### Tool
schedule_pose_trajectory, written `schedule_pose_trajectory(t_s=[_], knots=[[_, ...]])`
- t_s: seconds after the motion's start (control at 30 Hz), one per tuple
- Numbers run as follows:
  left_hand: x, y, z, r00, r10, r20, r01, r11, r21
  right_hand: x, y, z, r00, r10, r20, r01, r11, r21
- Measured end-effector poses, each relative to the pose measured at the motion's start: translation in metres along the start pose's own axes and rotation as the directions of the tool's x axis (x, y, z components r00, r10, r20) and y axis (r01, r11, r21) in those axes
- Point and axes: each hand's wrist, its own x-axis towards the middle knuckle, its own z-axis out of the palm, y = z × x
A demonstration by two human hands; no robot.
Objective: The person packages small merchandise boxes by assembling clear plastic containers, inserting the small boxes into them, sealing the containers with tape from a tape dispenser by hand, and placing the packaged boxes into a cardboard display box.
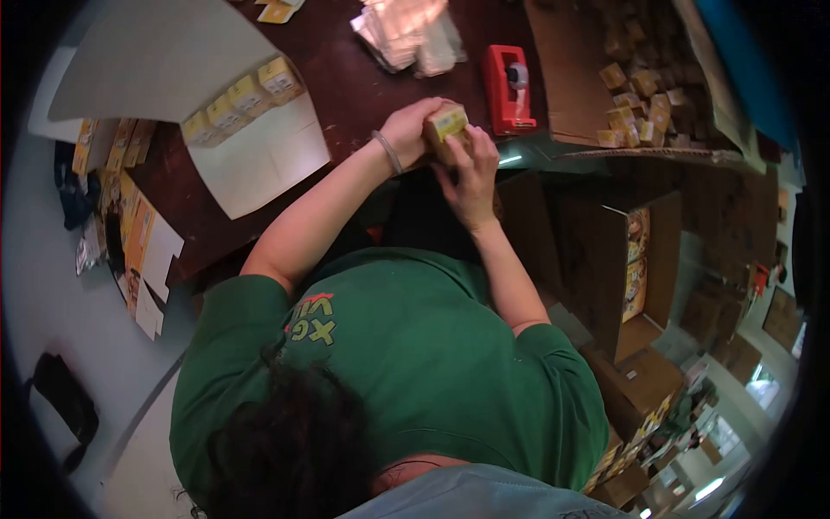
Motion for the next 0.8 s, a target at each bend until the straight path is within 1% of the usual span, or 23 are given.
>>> schedule_pose_trajectory(t_s=[0.07,0.1,0.13,0.17,0.2,0.23,0.27,0.3,0.33,0.37,0.4,0.43,0.47,0.57,0.6,0.67,0.7,0.77,0.8], knots=[[-0.041,0.016,-0.005,0.985,-0.122,0.122,0.139,0.979,-0.147,0.02,-0.01,-0.007,0.998,-0.006,0.061,-0.011,0.959,0.282],[-0.064,0.026,-0.007,0.996,-0.03,0.083,0.041,0.989,-0.143,0.034,-0.018,-0.01,0.996,-0.003,0.084,-0.033,0.905,0.424],[-0.081,0.026,-0.028,0.994,0.107,0.011,-0.107,0.992,0.07,0.051,-0.023,-0.012,0.998,-0.006,0.069,-0.028,0.873,0.487],[-0.099,0.027,-0.049,0.968,0.249,-0.034,-0.229,0.93,0.289,0.061,-0.03,-0.01,0.987,0.1,0.129,-0.16,0.74,0.653],[-0.13,0.032,-0.047,0.856,0.514,-0.054,-0.369,0.682,0.632,0.074,-0.04,-0.005,0.973,0.141,0.183,-0.23,0.638,0.734],[-0.153,0.038,-0.058,0.698,0.714,0.05,-0.31,0.239,0.92,0.089,-0.054,0.002,0.954,0.176,0.243,-0.3,0.523,0.798],[-0.175,0.043,-0.07,0.551,0.797,0.247,-0.083,-0.242,0.967,0.109,-0.064,0.011,0.951,0.086,0.298,-0.293,0.558,0.776],[-0.191,0.045,-0.078,0.555,0.801,0.226,0.069,-0.315,0.947,0.126,-0.083,0.027,0.946,0.007,0.323,-0.262,0.598,0.757],[-0.201,0.043,-0.095,0.601,0.777,0.188,0.064,-0.281,0.958,0.141,-0.103,0.044,0.914,-0.096,0.394,-0.206,0.728,0.654],[-0.208,0.034,-0.117,0.648,0.747,0.151,0.057,-0.245,0.968,0.15,-0.122,0.07,0.919,-0.224,0.325,-0.065,0.727,0.684],[-0.213,0.028,-0.132,0.694,0.71,0.119,0.047,-0.21,0.977,0.153,-0.142,0.096,0.863,-0.259,0.433,-0.14,0.7,0.7],[-0.215,0.025,-0.131,0.699,0.709,0.091,0.073,-0.197,0.978,0.153,-0.157,0.129,0.858,-0.362,0.365,0.009,0.721,0.693],[-0.214,0.023,-0.135,0.674,0.73,0.112,0.056,-0.201,0.978,0.156,-0.176,0.144,0.815,-0.4,0.419,0.022,0.744,0.668],[-0.21,0.017,-0.139,0.618,0.771,0.152,-0.003,-0.191,0.982,0.145,-0.2,0.204,0.848,-0.476,0.234,0.255,0.753,0.607],[-0.211,0.019,-0.14,0.617,0.772,0.152,0.007,-0.198,0.98,0.145,-0.206,0.202,0.859,-0.456,0.231,0.245,0.764,0.597],[-0.21,0.018,-0.139,0.622,0.768,0.153,0.014,-0.206,0.979,0.141,-0.202,0.191,0.868,-0.434,0.242,0.184,0.733,0.654],[-0.21,0.018,-0.138,0.637,0.76,0.128,0.011,-0.175,0.985,0.144,-0.196,0.183,0.872,-0.421,0.25,0.154,0.72,0.677],[-0.213,0.022,-0.136,0.672,0.735,0.089,-0.001,-0.12,0.993,0.165,-0.162,0.152,0.937,-0.337,0.095,0.223,0.784,0.579],[-0.215,0.026,-0.131,0.671,0.738,0.075,-0.006,-0.096,0.995,0.176,-0.128,0.148,0.976,-0.215,-0.022,0.199,0.853,0.482]])
